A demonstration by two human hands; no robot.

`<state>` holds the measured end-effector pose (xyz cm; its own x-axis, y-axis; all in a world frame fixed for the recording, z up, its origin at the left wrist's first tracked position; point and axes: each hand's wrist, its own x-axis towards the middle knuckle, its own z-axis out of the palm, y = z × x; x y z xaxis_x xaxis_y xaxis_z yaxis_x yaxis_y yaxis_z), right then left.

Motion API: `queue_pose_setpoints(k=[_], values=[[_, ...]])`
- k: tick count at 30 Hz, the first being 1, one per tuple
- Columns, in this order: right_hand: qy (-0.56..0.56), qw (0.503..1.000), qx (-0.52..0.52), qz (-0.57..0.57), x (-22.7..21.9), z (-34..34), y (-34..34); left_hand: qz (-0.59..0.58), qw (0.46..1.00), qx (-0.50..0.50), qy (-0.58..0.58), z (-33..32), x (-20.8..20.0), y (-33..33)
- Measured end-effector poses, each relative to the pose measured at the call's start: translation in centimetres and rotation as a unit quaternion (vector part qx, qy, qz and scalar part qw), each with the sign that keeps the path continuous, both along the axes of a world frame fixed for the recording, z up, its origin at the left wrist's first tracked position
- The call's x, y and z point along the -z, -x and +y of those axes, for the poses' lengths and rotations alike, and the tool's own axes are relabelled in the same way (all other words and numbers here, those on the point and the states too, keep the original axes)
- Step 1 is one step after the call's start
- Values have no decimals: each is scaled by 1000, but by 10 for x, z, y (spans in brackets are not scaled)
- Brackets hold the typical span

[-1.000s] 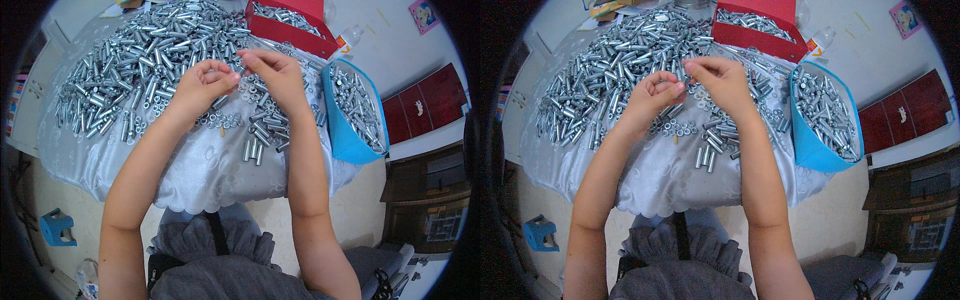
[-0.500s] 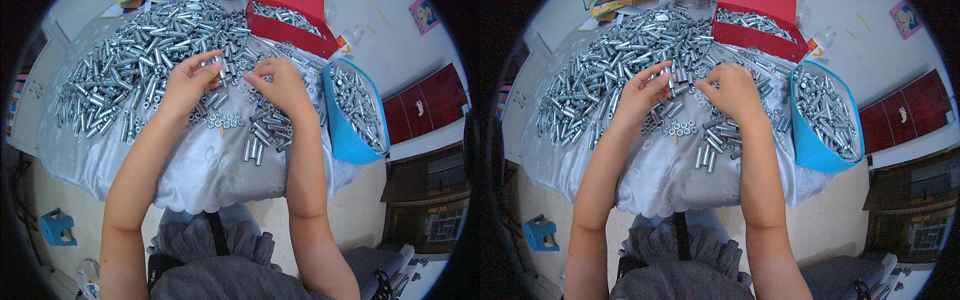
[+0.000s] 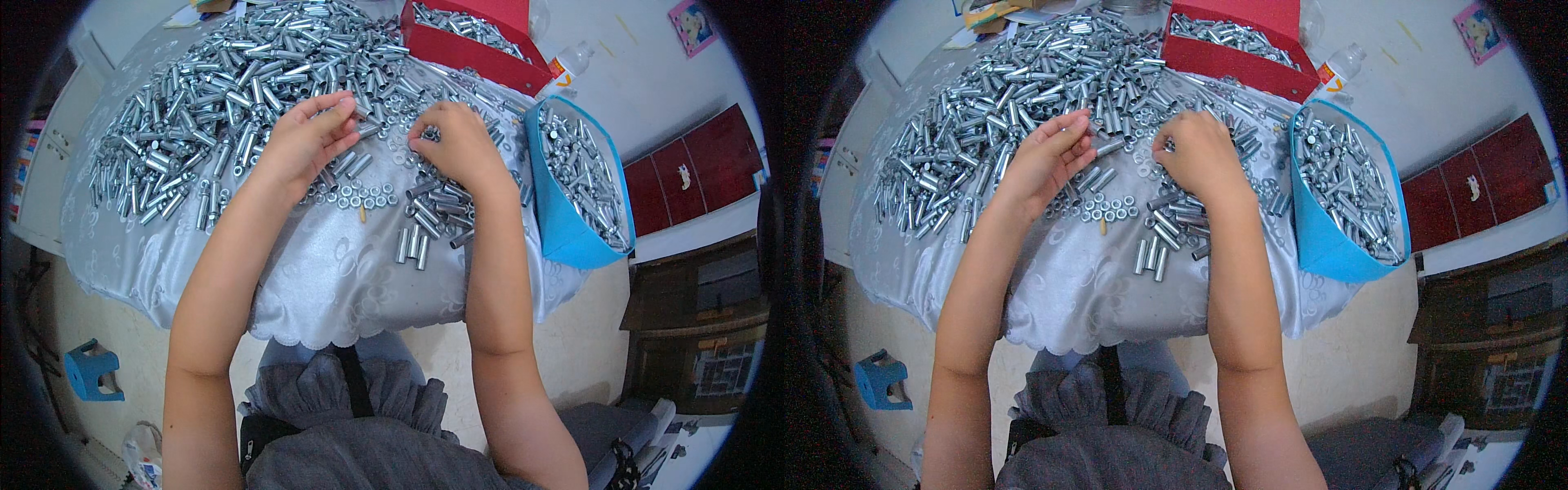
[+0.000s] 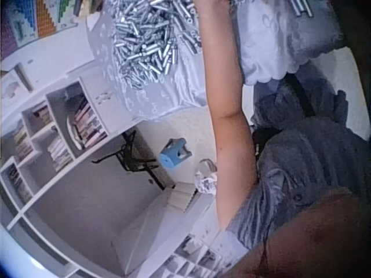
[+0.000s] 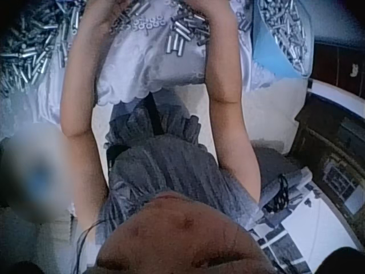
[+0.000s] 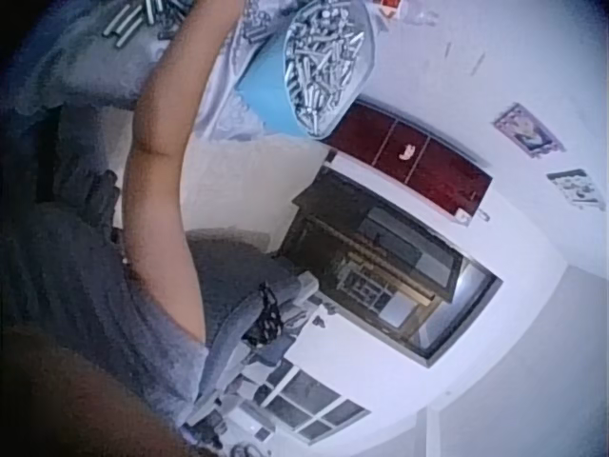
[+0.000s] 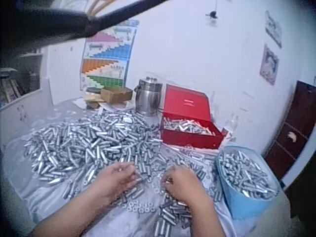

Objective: The person repeatedly picks up cylindrical metal fasteners and small washers from a table, threads the washers onto the fasteners, and places the assembled units back on the table. The hands work continuously over a large pile of parts spread across a white tablecloth.

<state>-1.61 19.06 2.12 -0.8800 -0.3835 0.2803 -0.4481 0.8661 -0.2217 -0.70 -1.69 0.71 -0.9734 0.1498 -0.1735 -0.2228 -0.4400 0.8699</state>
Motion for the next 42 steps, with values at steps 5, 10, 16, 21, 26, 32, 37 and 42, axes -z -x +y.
queue_pose_setpoints(k=[5, 10, 16, 21, 26, 32, 37, 42], values=[[256, 960, -94, -67, -6, -15, 1, -15, 999, -10, -27, -2, 4, 3], [287, 941, -94, -154, -9, -17, -2, -5, 1000, -8, -22, -4, 5, 5], [366, 909, -144, -139, -12, -25, -4, -18, 999, 7, -40, -3, 4, 3], [401, 900, -130, -113, -9, -33, -6, -18, 999, 9, -44, -4, 3, 5], [446, 872, -129, -155, -5, -38, -4, -28, 998, 7, -50, -4, 5, 6], [413, 901, -117, -68, -6, -36, -3, -43, 997, 27, -53, -4, 6, 5], [354, 927, -118, 30, -6, -41, -7, -55, 996, 54, -43, -3, 7, 5], [322, 934, -135, 75, -10, -43, -11, -79, 993, 58, -61, -1, 7, 4]])
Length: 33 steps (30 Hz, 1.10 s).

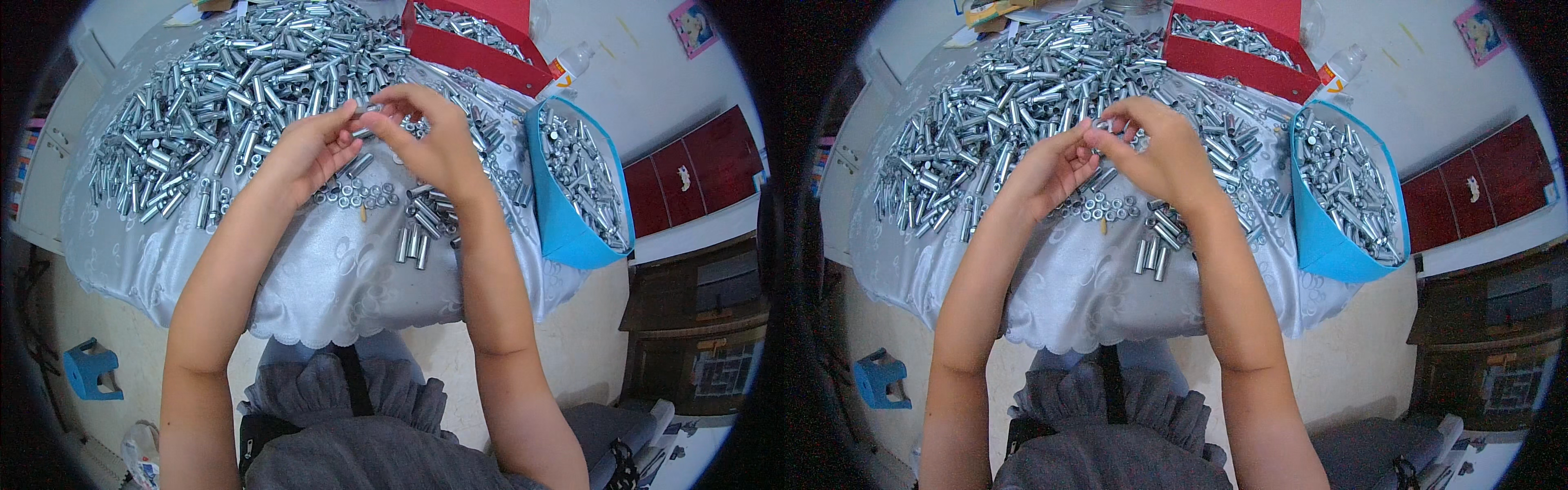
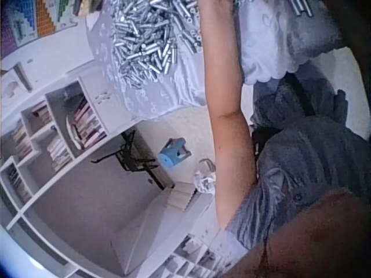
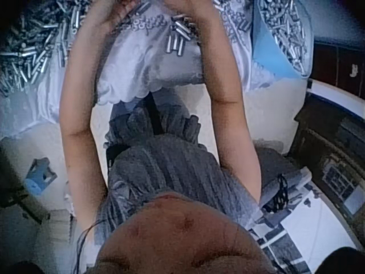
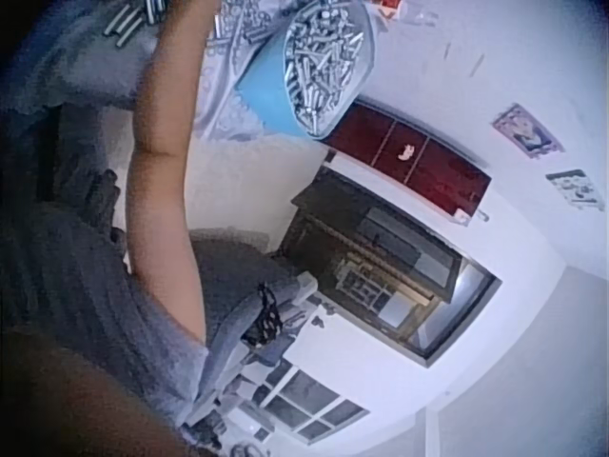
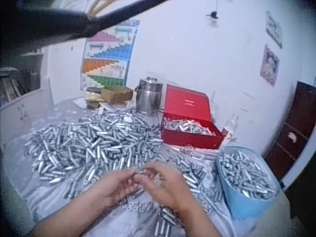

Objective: The person repeatedly picks up cylindrical metal fasteners and small washers from a table, threads the washers onto the fasteners, and places the assembled units back on the table. The hands work continuously over a large pile of parts spread across a white tablecloth.

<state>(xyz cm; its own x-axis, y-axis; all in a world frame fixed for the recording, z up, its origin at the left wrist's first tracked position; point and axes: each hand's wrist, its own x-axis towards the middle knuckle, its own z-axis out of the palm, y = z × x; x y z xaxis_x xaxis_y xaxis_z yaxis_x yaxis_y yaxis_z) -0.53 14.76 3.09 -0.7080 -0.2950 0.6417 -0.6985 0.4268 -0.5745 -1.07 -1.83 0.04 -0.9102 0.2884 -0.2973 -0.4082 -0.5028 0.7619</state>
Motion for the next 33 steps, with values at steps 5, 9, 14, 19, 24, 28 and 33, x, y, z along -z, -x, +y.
queue_pose_setpoints(k=[5, 9, 14, 19, 24, 28, 33], values=[[-91, 989, 80, -83, 3, 22, 10, -8, 999, -33, -25, -4, -3, 1], [-223, 959, 84, -155, 15, 28, 12, -15, 999, -37, -36, -3, -6, 0], [-244, 953, 77, -164, 20, 29, 14, -6, 999, -31, -34, -3, -5, 0], [-237, 957, 61, -157, 18, 27, 15, 1, 999, -46, -22, -2, -8, -2], [92, 957, -80, -263, 0, 18, 11, 17, 999, -41, -9, -4, 0, 1], [187, 939, -138, -255, 1, 12, 9, 26, 998, -41, 26, -2, 1, 1], [165, 936, -135, -279, 4, 12, 12, 38, 998, -34, 31, -2, 0, 0]])
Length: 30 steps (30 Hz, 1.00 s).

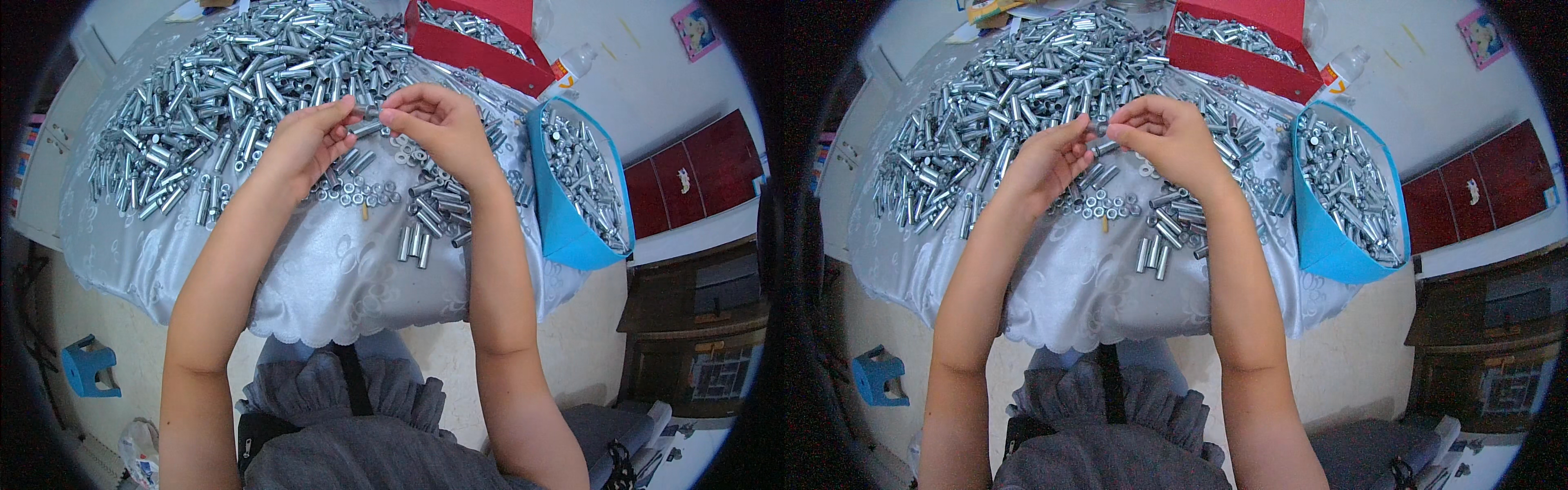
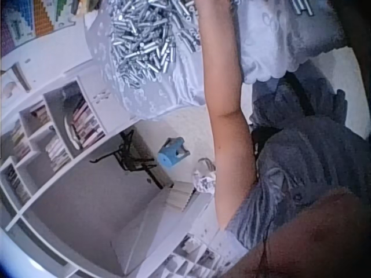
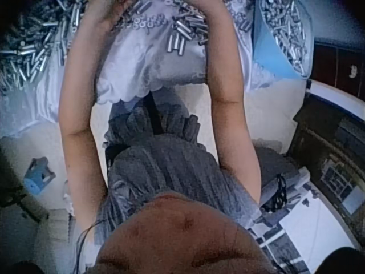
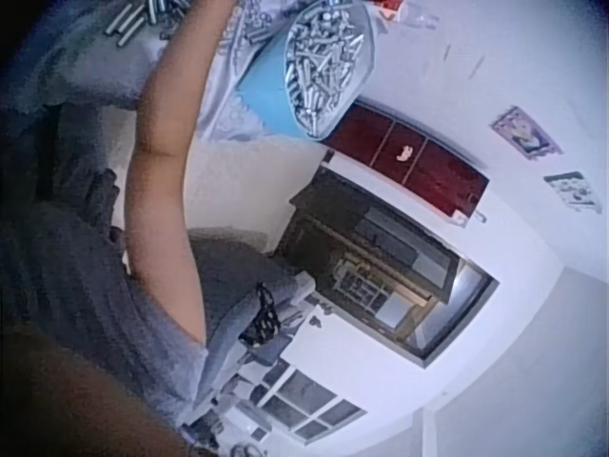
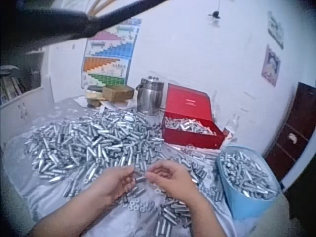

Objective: The person repeatedly picks up cylindrical metal fasteners and small washers from a table, threads the washers onto the fasteners, and places the assembled units back on the table. The hands work continuously over a large pile of parts spread across a white tablecloth.

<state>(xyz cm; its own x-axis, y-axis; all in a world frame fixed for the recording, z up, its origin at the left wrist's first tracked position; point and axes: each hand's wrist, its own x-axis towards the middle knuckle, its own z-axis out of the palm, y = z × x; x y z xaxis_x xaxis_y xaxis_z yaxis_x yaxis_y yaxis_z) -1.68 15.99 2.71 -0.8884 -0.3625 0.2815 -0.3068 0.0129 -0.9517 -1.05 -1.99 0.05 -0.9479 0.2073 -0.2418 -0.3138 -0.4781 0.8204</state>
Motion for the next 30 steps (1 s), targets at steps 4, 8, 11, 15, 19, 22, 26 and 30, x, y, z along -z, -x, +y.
queue_pose_setpoints(k=[4, 8, 11, 15, 19, 22, 26, 30], values=[[-7, 1000, 1, -19, -1, -2, -1, 4, 1000, -6, 13, 1, -2, -2], [-48, 995, 32, 80, 4, -2, 1, 8, 1000, 2, 22, 0, -2, -1], [-152, 966, 89, 192, 2, -2, -2, 8, 1000, -6, 30, -1, 2, 1], [-213, 916, 133, 313, 3, -4, -5, -1, 998, -23, 52, 3, -4, -3], [-239, 905, 143, 322, 2, -6, -7, 7, 999, -17, 47, 4, -2, -2], [-225, 916, 134, 305, -3, -7, -10, -6, 1000, -15, 25, 4, -2, -1], [-214, 945, 162, 186, -8, 3, -8, -42, 999, -5, -27, 0, -2, 1], [-359, 896, 187, 185, 6, 13, 2, -30, 998, -18, -44, 1, -4, 2]])
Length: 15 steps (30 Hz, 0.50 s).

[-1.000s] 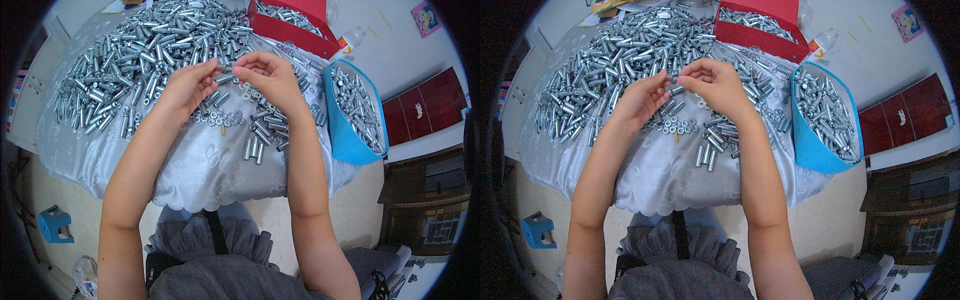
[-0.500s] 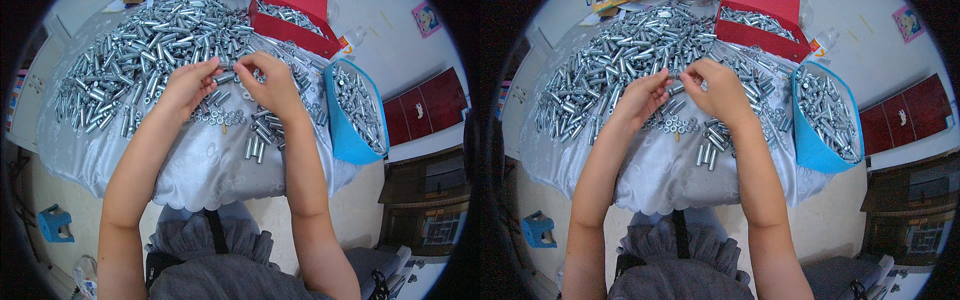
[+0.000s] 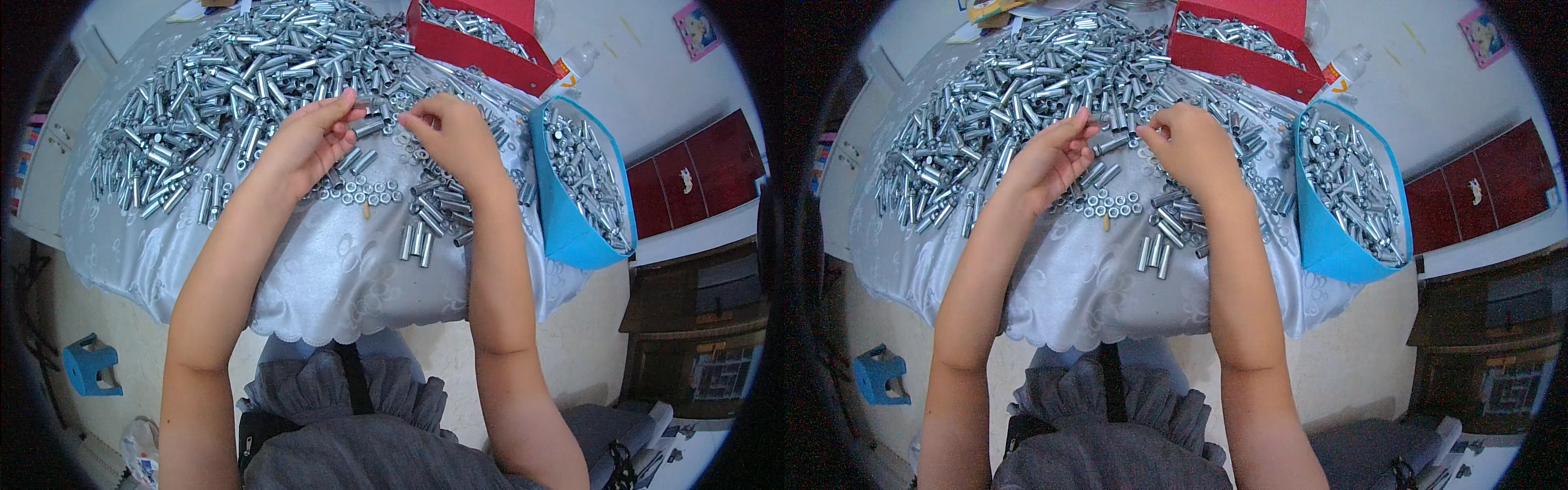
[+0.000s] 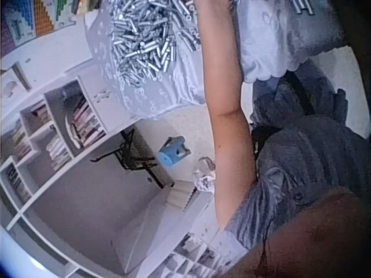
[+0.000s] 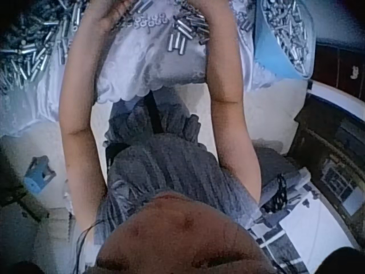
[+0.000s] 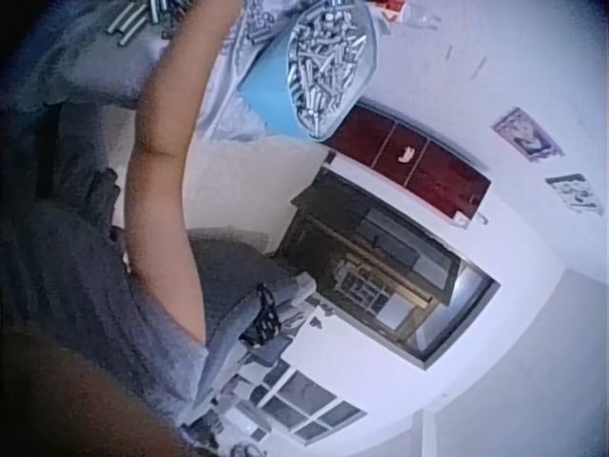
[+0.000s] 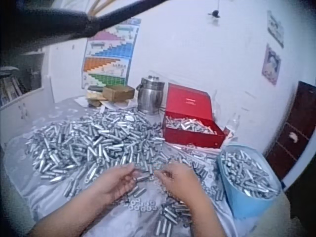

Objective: The person repeatedly picks up cylindrical metal fasteners and small washers from a table, threads the washers onto the fasteners, and places the assembled units back on the table. The hands work continuously over a large pile of parts spread across a white tablecloth.

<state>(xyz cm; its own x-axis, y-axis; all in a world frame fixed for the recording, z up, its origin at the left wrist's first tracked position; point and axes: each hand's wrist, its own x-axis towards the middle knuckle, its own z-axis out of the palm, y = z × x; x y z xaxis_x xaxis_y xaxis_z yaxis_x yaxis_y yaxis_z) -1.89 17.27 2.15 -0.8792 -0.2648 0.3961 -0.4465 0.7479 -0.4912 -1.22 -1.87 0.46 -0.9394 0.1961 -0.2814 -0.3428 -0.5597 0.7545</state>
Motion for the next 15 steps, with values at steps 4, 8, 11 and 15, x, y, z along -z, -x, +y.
queue_pose_setpoints(k=[4, 8, 11, 15], values=[[-79, 997, -14, -7, 14, -4, 1, 17, 999, 8, -27, -4, 6, 3], [-84, 996, -8, -7, 22, -13, 0, 11, 999, 26, -30, -2, 3, 0], [-60, 998, -5, 15, 26, -16, 0, 13, 1000, 20, -18, -1, 3, 0], [-64, 998, -6, 15, 25, -19, 1, 17, 1000, 18, -12, -1, 3, 0]])
